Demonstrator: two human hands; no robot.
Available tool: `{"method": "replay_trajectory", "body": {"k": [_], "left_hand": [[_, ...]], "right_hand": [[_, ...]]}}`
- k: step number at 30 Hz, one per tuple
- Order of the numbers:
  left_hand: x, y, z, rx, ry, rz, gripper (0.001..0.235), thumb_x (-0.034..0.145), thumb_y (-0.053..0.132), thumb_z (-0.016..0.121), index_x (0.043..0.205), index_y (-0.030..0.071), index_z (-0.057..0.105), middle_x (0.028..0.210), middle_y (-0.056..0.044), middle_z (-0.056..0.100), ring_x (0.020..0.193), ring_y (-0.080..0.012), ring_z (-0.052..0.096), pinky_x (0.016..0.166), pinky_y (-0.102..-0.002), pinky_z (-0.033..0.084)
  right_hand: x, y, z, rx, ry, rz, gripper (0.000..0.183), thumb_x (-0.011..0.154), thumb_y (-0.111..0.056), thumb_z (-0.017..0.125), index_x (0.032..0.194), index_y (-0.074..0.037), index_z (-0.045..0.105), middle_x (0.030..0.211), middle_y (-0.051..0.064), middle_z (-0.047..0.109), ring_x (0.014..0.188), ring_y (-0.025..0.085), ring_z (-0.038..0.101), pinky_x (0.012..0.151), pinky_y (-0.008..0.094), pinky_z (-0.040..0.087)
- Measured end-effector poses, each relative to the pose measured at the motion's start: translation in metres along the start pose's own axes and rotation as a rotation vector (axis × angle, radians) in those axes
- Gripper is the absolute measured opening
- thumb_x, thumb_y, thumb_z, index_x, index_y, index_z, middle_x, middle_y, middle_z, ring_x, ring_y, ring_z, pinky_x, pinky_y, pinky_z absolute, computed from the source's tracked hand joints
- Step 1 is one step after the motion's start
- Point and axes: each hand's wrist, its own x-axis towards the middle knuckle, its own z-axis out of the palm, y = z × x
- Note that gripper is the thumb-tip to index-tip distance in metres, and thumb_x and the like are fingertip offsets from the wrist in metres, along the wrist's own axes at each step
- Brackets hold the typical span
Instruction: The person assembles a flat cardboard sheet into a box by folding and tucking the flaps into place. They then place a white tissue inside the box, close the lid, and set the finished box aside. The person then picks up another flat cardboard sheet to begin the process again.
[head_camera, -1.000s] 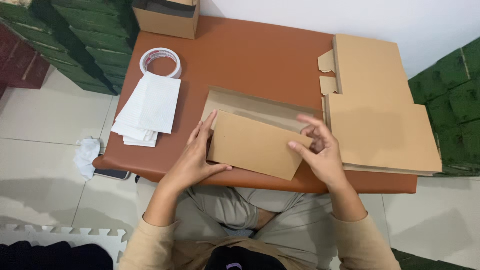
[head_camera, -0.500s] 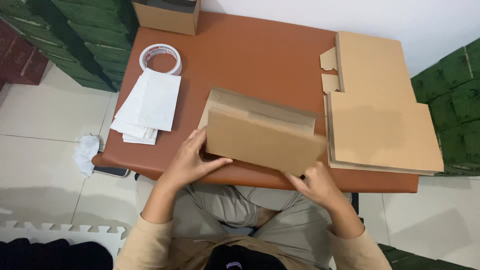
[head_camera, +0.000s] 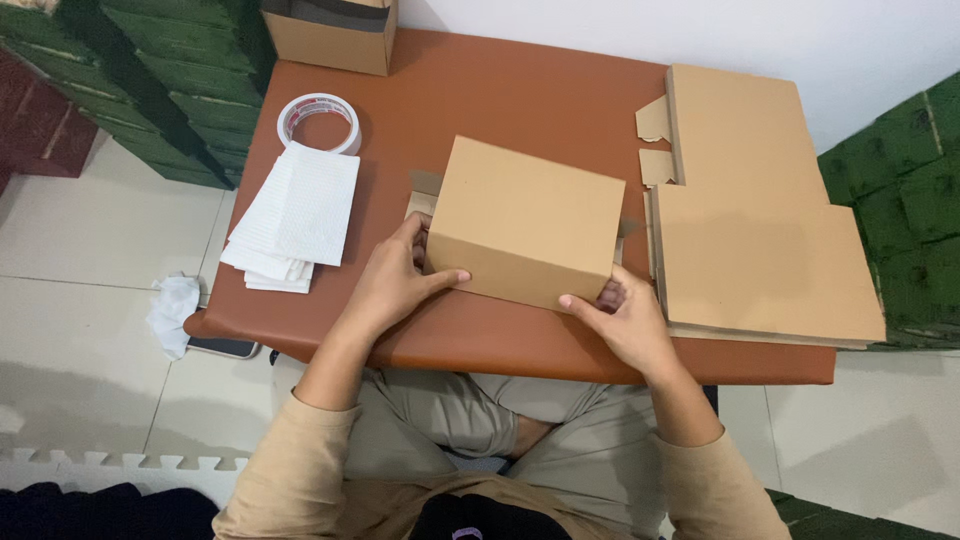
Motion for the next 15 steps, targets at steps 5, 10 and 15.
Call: {"method": "replay_trajectory", "body": {"k": [5,10,15], "left_hand": [[0.004,0.0,-0.005,-0.338,-0.074,-0.039,0.059,0.074,0.013,0.088,0.123,0.003,0.058,0.108,-0.017,0.072,0.099,-0.0289,0.07,0.089,-0.043,0.058],[0.018,-0.018,0.006,-0.396,-0.03,0.016,0.041,0.078,0.011,0.086,0.112,0.006,0.065,0.094,-0.006,0.07,0.086,-0.0167,0.068,0.079,-0.034,0.059],[0.022,-0.009,0.005,-0.346,-0.001,-0.003,0.03,0.074,0.009,0.088,0.095,0.005,0.067,0.081,-0.005,0.066,0.071,-0.014,0.065,0.064,-0.025,0.054]], "right_hand": [[0.006,-0.027,-0.002,0.222,0.039,0.045,0.054,0.082,-0.012,0.081,0.132,-0.005,0.063,0.112,0.011,0.073,0.098,0.02,0.068,0.085,0.038,0.059],[0.02,-0.007,0.001,0.347,0.075,0.047,0.051,0.079,-0.006,0.082,0.127,-0.01,0.066,0.103,0.002,0.072,0.088,0.012,0.07,0.081,0.03,0.061],[0.028,0.0,0.002,0.37,0.124,-0.007,0.048,0.073,0.002,0.086,0.116,-0.01,0.069,0.101,0.004,0.075,0.088,0.012,0.072,0.08,0.029,0.061]]}}
